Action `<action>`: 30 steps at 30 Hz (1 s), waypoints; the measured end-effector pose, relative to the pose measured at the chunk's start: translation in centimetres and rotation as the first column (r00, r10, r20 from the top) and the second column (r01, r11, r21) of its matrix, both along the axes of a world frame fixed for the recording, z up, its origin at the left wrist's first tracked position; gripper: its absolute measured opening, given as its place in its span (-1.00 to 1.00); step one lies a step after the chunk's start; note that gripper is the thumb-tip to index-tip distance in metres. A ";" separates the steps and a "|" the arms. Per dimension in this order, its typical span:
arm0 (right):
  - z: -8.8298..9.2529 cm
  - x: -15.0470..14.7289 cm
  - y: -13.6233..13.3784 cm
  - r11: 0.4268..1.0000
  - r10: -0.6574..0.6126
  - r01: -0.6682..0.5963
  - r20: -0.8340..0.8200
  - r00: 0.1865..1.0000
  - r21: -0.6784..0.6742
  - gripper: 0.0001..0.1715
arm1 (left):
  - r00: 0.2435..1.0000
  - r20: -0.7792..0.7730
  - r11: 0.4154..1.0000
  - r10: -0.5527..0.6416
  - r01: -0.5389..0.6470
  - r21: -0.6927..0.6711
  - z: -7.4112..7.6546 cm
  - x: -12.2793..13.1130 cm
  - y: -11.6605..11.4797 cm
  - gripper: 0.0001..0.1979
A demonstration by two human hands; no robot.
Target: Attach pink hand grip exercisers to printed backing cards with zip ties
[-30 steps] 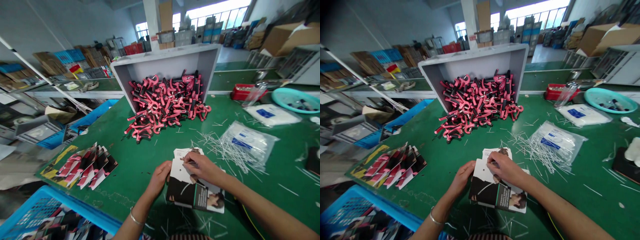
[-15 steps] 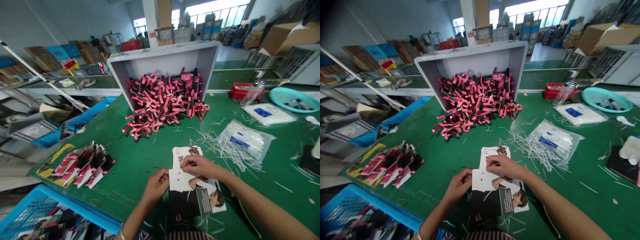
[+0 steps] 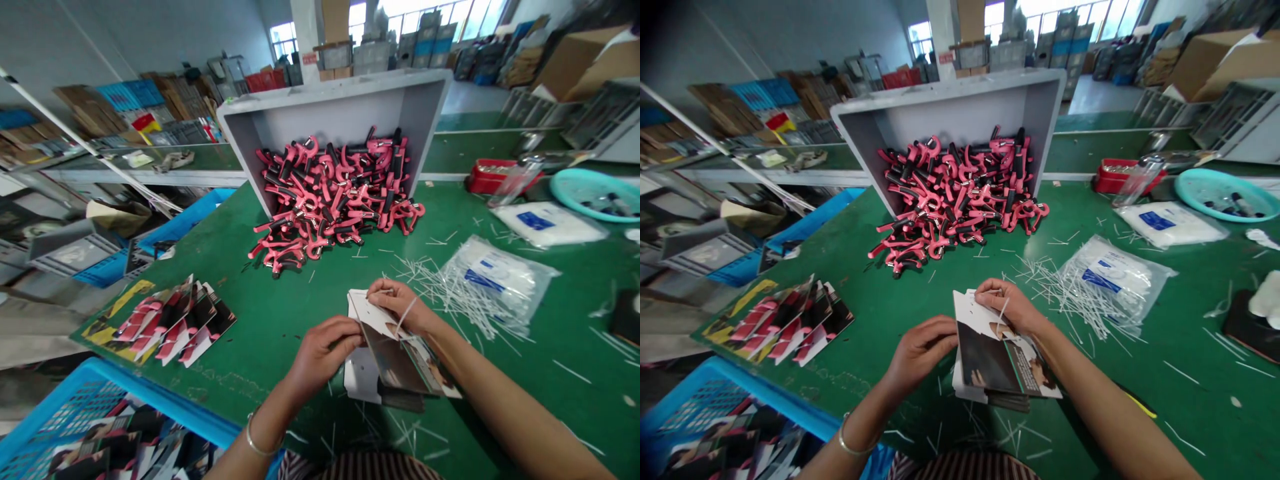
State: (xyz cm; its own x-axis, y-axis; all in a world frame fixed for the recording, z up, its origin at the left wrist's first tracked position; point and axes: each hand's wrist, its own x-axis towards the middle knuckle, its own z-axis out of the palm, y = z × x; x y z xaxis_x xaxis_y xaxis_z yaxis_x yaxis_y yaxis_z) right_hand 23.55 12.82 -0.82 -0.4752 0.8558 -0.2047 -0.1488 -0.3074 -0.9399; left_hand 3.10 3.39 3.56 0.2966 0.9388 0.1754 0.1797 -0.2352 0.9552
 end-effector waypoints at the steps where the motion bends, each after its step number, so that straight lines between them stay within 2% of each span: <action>1: -0.2 0.0 0.1 1.000 -0.002 0.002 -0.019 1.000 -0.015 -0.62 | 0.998 -0.052 0.997 0.032 -0.028 0.076 -0.5 0.3 0.0 -0.83; 5: -0.6 0.3 0.1 1.000 0.002 -0.003 -0.053 0.999 -0.019 -0.70 | 0.970 -0.183 0.967 0.158 -0.115 0.226 -2.7 0.6 -1.2 -0.81; 8: -0.4 0.2 0.0 0.999 0.029 -0.028 -0.033 0.999 0.024 -0.73 | 0.967 -0.249 0.976 0.059 -0.004 0.218 -3.7 0.4 -2.1 -0.76; 9: -0.3 0.0 -0.1 0.997 0.055 -0.055 -0.018 0.998 0.047 -0.73 | 0.969 -0.243 0.982 0.050 -0.004 0.188 -3.9 0.3 -2.2 -0.75; 11: -0.1 -0.4 -0.4 0.987 0.120 -0.121 0.017 0.993 0.102 -0.72 | 0.968 -0.206 0.988 0.141 -0.124 0.097 -4.2 0.3 -2.0 -0.76; 13: 0.1 -0.7 -0.8 0.970 0.181 -0.187 0.052 0.982 0.154 -0.68 | 0.939 -0.179 0.954 0.293 -0.300 -0.014 -4.4 0.3 -1.4 -0.81; 15: 0.3 -0.9 -1.1 0.951 0.222 -0.237 0.096 0.970 0.198 -0.64 | 0.926 -0.147 0.927 0.349 -0.363 -0.090 -4.4 0.4 -0.9 -0.83; 18: 0.3 -0.7 -1.4 0.922 0.228 -0.265 0.160 0.960 0.280 -0.65 | 0.949 -0.102 0.945 0.300 -0.310 -0.107 -4.3 0.3 -0.6 -0.80; 21: 0.2 -0.3 -1.3 0.898 0.179 -0.253 0.224 0.958 0.360 -0.69 | 0.971 -0.090 0.970 0.221 -0.229 -0.083 -4.5 0.1 -0.9 -0.79; 26: 0.8 -0.3 -1.8 0.849 0.158 -0.302 0.337 0.928 0.433 -0.72 | 0.948 -0.057 0.945 0.313 -0.317 -0.078 -4.9 -0.2 -1.1 -0.75; 28: 1.1 -0.6 -2.3 0.826 0.182 -0.334 0.345 0.921 0.454 -0.75 | 0.954 -0.081 0.954 0.290 -0.295 -0.060 -4.9 -0.2 -0.9 -0.74; 30: 1.1 -0.8 -2.7 0.815 0.189 -0.345 0.350 0.918 0.465 -0.78 | 0.973 -0.090 0.975 0.215 -0.219 -0.044 -4.8 -0.4 -0.8 -0.74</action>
